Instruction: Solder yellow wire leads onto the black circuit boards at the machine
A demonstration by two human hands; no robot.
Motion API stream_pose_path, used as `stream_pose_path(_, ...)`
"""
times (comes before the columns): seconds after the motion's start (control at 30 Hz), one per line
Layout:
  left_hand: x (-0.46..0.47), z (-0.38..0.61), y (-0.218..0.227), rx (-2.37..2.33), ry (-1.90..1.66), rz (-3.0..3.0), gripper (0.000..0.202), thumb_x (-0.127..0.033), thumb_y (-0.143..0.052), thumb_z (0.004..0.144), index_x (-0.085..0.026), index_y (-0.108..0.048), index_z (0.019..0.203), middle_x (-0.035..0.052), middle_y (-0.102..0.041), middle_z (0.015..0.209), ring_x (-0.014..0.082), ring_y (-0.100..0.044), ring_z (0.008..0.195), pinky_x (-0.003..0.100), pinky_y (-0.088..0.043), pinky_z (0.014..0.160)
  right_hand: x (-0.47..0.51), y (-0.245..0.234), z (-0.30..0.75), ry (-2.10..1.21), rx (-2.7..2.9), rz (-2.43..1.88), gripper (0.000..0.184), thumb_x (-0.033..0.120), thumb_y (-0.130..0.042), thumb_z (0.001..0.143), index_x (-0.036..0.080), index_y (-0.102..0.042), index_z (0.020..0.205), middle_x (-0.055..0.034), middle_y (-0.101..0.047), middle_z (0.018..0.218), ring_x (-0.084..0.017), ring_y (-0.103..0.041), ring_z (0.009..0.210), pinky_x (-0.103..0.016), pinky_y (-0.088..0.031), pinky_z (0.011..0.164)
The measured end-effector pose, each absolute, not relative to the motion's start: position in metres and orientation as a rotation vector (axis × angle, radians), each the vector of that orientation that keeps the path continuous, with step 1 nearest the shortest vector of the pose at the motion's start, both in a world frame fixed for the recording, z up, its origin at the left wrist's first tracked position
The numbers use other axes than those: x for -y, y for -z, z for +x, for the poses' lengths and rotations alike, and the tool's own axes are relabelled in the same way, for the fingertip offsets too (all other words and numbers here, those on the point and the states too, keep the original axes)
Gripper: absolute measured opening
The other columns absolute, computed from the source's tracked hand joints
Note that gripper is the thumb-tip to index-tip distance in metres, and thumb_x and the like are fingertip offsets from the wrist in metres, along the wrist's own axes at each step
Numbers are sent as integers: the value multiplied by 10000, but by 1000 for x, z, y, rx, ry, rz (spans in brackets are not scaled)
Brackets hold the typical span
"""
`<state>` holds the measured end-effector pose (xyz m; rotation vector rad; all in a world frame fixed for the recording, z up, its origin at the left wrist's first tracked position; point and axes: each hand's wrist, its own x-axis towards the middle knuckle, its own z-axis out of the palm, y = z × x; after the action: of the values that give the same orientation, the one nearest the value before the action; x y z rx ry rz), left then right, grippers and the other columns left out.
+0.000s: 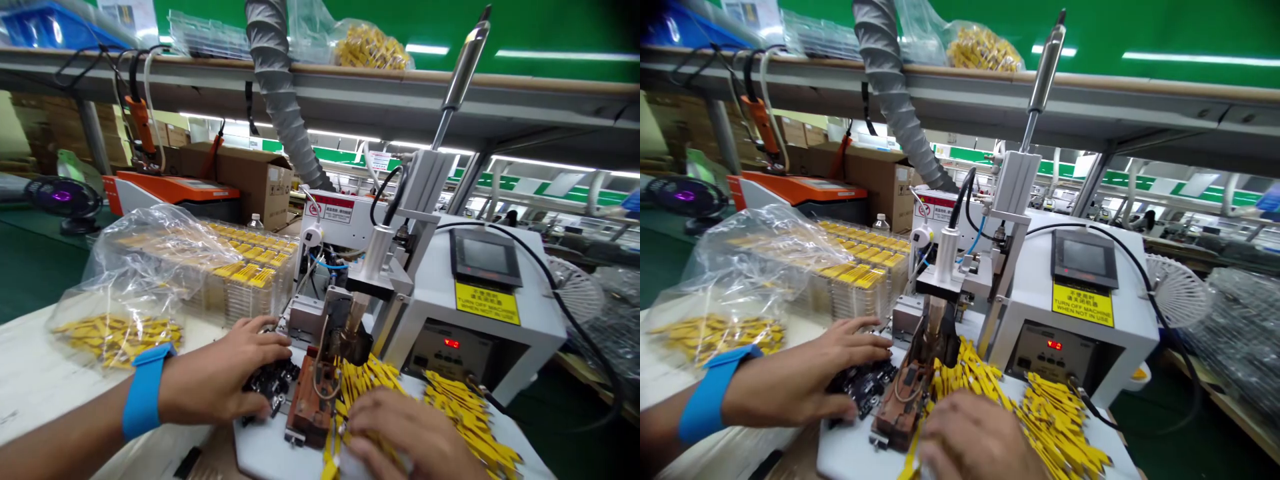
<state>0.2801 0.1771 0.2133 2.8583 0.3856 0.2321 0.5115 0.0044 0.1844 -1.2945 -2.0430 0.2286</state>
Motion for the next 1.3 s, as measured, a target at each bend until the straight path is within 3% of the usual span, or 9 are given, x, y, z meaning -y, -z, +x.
stream_pose_path(0.13,-179,279,-210,-396,-167,2851,551,-179,-735,727,-286,-593,1249,29,-617,1273,390,-353,1321,545,-385,1008,-10,-194,546,88,1834,-1646,171,161,-461,876,205,-626,886,-52,-678,876,-192,-656,769,-292,-523,688)
stream_pose_path(0.3,-180,277,-216,-381,-393,2842,421,-317,-730,765,-263,-637,1171,62,-637,1199,338,-470,1230,478,-421,989,-14,-198,569,45,1807,-2031,234,176,-406,902,197,-639,896,-50,-678,836,-225,-644,754,-331,-489,669)
stream_pose_path(0.5,-156,287,-213,-318,-516,2684,447,-390,-738,769,-240,-616,1172,75,-639,1187,260,-608,1064,362,-503,911,-15,-184,563,114,1835,-2318,124,149,-549,855,194,-644,790,-71,-638,827,-254,-621,765,-309,-419,620)
stream_pose_path(0.8,-137,314,-188,-302,-470,2658,497,-437,-643,873,-258,-535,1324,82,-572,1331,295,-458,1261,491,-338,1085,-15,-175,561,58,1785,-2361,135,97,-518,882,180,-586,800,-76,-625,817,-258,-610,765,-310,-398,620)
stream_pose_path(1.0,-133,302,-188,-445,-374,2720,456,-430,-544,929,-334,-477,1369,62,-447,1440,375,-315,1330,600,-366,1024,-15,-171,561,46,1794,-2336,181,61,-479,882,180,-536,758,-72,-608,788,-248,-603,744,-307,-392,615)
stream_pose_path(1.13,-132,298,-190,-431,-420,2714,449,-369,-556,927,-342,-473,1367,41,-483,1411,357,-353,1303,584,-369,1030,-11,-178,554,15,1815,-2271,165,123,-403,943,186,-512,836,-64,-593,770,-234,-587,707,-314,-398,597)
stream_pose_path(1.3,-134,299,-184,-466,-467,2691,421,-394,-591,902,-275,-547,1303,67,-507,1393,354,-367,1308,605,-335,1048,-4,-196,538,-115,1912,-1812,186,189,-388,968,182,-569,925,-73,-586,891,-226,-573,843,-347,-456,728)
